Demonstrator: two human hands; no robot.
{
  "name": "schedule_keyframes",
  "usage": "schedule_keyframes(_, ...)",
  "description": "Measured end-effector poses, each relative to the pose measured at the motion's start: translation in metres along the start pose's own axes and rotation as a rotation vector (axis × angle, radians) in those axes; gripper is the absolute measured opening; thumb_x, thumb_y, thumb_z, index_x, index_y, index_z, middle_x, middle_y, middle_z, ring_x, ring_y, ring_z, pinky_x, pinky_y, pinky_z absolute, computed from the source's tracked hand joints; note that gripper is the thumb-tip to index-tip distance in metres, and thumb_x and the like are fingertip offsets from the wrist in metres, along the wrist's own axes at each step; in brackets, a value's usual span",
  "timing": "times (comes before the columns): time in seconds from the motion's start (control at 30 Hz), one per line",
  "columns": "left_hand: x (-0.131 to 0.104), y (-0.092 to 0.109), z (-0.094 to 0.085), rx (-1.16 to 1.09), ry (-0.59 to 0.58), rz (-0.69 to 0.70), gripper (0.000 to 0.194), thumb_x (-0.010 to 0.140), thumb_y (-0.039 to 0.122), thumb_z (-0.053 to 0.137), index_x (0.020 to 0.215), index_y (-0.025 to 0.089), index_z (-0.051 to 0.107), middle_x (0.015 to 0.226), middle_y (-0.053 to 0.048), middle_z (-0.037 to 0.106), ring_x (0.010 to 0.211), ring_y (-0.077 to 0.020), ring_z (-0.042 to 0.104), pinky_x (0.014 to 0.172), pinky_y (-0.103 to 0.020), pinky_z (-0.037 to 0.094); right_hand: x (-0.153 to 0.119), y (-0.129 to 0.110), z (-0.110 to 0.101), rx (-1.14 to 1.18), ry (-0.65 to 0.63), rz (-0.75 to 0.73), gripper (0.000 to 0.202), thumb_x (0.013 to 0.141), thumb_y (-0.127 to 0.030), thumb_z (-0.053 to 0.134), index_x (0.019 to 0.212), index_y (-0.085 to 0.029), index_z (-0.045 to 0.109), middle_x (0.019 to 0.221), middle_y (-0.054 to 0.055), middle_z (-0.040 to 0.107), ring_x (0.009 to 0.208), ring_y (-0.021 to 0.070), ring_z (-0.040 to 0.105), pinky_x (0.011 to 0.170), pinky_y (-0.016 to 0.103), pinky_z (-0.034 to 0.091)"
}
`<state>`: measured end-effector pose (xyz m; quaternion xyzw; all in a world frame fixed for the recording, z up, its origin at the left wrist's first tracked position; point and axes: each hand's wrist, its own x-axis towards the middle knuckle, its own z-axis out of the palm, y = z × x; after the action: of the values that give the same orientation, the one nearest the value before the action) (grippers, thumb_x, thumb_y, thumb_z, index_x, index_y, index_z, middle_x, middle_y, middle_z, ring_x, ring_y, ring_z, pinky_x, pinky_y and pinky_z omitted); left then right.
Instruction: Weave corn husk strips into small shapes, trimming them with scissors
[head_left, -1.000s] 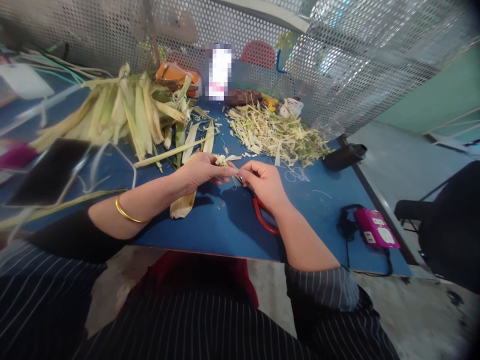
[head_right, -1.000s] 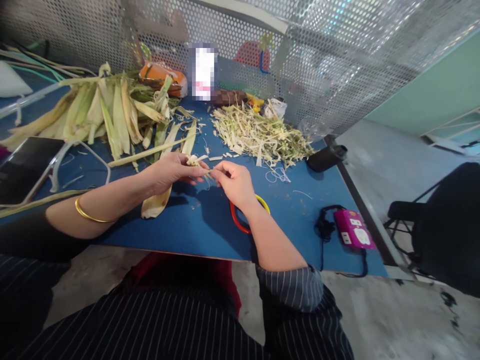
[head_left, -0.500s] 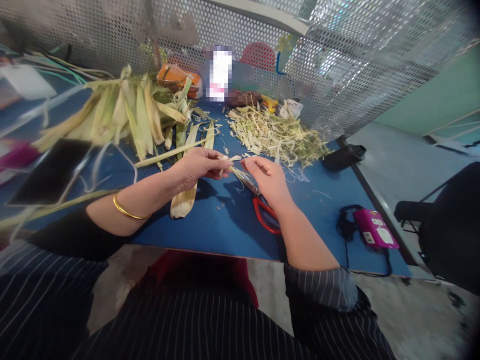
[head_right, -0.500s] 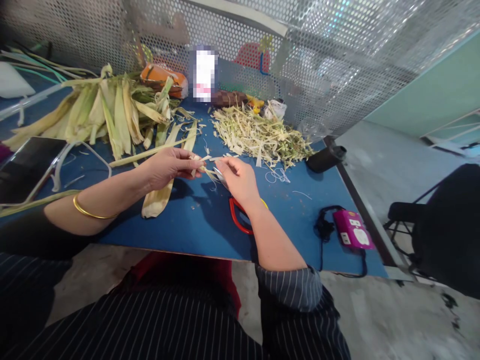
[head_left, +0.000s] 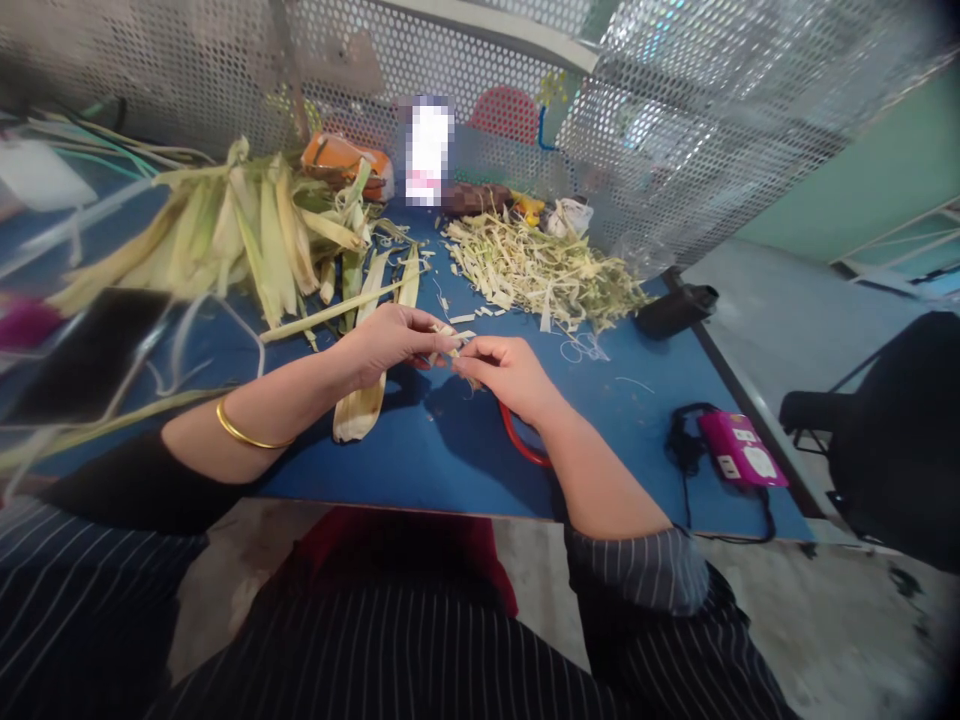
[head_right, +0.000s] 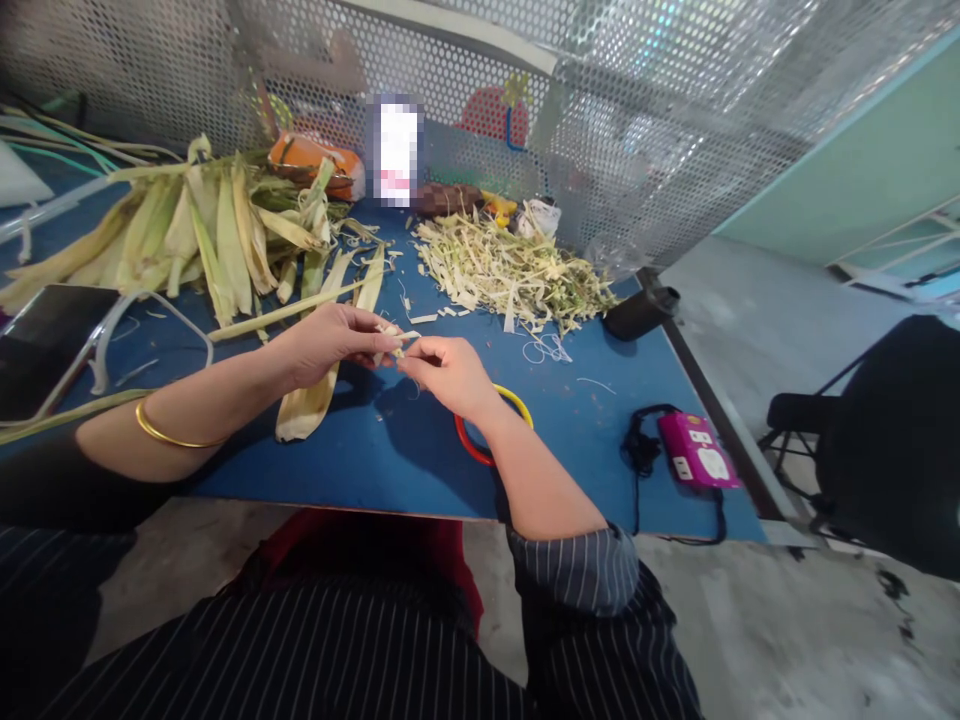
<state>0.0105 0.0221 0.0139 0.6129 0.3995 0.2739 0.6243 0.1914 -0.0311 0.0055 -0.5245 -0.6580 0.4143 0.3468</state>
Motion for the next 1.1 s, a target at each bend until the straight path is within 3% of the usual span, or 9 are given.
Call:
schedule_keyframes(0.2, 0.004, 0.000, -0.005, -0.063, 0.242, 0.137, 0.032, 0.075, 0.046, 0.066, 0.091, 0.019, 0.069, 0.093, -0.008, 0.070, 0.076, -0.0138, 0.065, 0.060, -0.023, 0.049, 0.000, 0.004, -0.019, 0.168, -0.278, 0.213, 0.019, 0.074, -0.036, 0.064, 0.070, -0.017, 0.066, 0.056, -0.002, 0.057, 0.047, 0.0081, 0.049, 0.046, 0.023, 0.039)
schedule_keyframes(0.27, 0.007, -0.001, -0.007, -0.093, 0.305, 0.133, 0.030, 0.074, 0.045, 0.067, 0.088, 0.018, 0.068, 0.090, -0.007, 0.071, 0.072, -0.0129, 0.065, 0.059, -0.023, 0.048, 0.007, 0.012, -0.033, 0.185, -0.059, 0.186, 0.022, 0.074, -0.040, 0.065, 0.073, -0.018, 0.066, 0.059, -0.001, 0.059, 0.048, 0.0084, 0.050, 0.048, 0.023, 0.040)
schedule_keyframes(0.37, 0.009, -0.003, -0.008, -0.101, 0.299, 0.106, 0.029, 0.071, 0.042, 0.070, 0.088, 0.018, 0.068, 0.090, -0.007, 0.071, 0.071, -0.0124, 0.064, 0.058, -0.023, 0.048, 0.021, 0.030, -0.056, 0.208, 0.451, 0.029, 0.041, 0.081, -0.057, 0.050, 0.095, -0.021, 0.064, 0.086, 0.006, 0.067, 0.070, 0.0135, 0.062, 0.063, 0.027, 0.048)
schedule_keyframes(0.47, 0.006, -0.003, -0.004, -0.070, 0.238, 0.083, 0.029, 0.070, 0.039, 0.071, 0.090, 0.018, 0.069, 0.091, -0.007, 0.071, 0.073, -0.0129, 0.065, 0.058, -0.022, 0.048, 0.029, 0.042, -0.069, 0.093, 0.625, 0.067, 0.056, 0.082, -0.065, 0.041, 0.108, -0.018, 0.060, 0.099, 0.011, 0.066, 0.087, 0.0208, 0.065, 0.069, 0.033, 0.050)
schedule_keyframes(0.53, 0.004, -0.002, -0.002, -0.037, 0.215, 0.079, 0.030, 0.070, 0.038, 0.071, 0.092, 0.017, 0.069, 0.091, -0.008, 0.070, 0.074, -0.0134, 0.065, 0.058, -0.022, 0.047, 0.028, 0.043, -0.065, -0.115, 0.677, 0.066, 0.050, 0.080, -0.058, 0.052, 0.109, -0.017, 0.060, 0.096, 0.011, 0.068, 0.087, 0.0224, 0.064, 0.073, 0.035, 0.048)
schedule_keyframes(0.7, 0.004, 0.004, -0.006, 0.021, 0.240, 0.145, 0.027, 0.072, 0.035, 0.070, 0.091, 0.016, 0.069, 0.085, -0.007, 0.070, 0.072, -0.0130, 0.065, 0.057, -0.021, 0.047, 0.017, 0.032, -0.029, -0.690, 0.428, -0.114, 0.024, 0.083, -0.036, 0.057, 0.100, -0.020, 0.065, 0.090, 0.007, 0.069, 0.079, 0.0202, 0.062, 0.072, 0.034, 0.044)
schedule_keyframes(0.83, 0.004, 0.018, -0.028, 0.044, 0.425, 0.252, 0.020, 0.074, 0.033, 0.068, 0.081, 0.015, 0.069, 0.077, -0.006, 0.070, 0.065, -0.0110, 0.063, 0.057, -0.021, 0.047, 0.014, 0.029, -0.012, -0.779, 0.231, -0.226, 0.023, 0.086, -0.035, 0.054, 0.100, -0.020, 0.064, 0.090, 0.006, 0.069, 0.081, 0.0198, 0.061, 0.071, 0.031, 0.042)
schedule_keyframes(0.97, -0.001, 0.029, -0.059, 0.236, 0.638, 0.315, 0.025, 0.076, 0.036, 0.065, 0.062, 0.016, 0.064, 0.059, -0.003, 0.064, 0.055, -0.0096, 0.057, 0.055, -0.021, 0.043, 0.014, 0.029, -0.010, -0.803, 0.194, -0.242, 0.023, 0.083, -0.037, 0.058, 0.098, -0.019, 0.062, 0.086, 0.006, 0.067, 0.084, 0.0203, 0.060, 0.072, 0.031, 0.041)
schedule_keyframes(1.1, -0.003, 0.027, -0.075, 0.612, 0.651, 0.262, 0.033, 0.077, 0.043, 0.061, 0.057, 0.016, 0.064, 0.054, -0.004, 0.061, 0.055, -0.0136, 0.056, 0.054, -0.025, 0.041, 0.012, 0.024, -0.009, -0.894, 0.155, -0.167, 0.027, 0.077, -0.038, 0.064, 0.095, -0.019, 0.060, 0.088, 0.005, 0.063, 0.081, 0.0194, 0.058, 0.068, 0.030, 0.040)
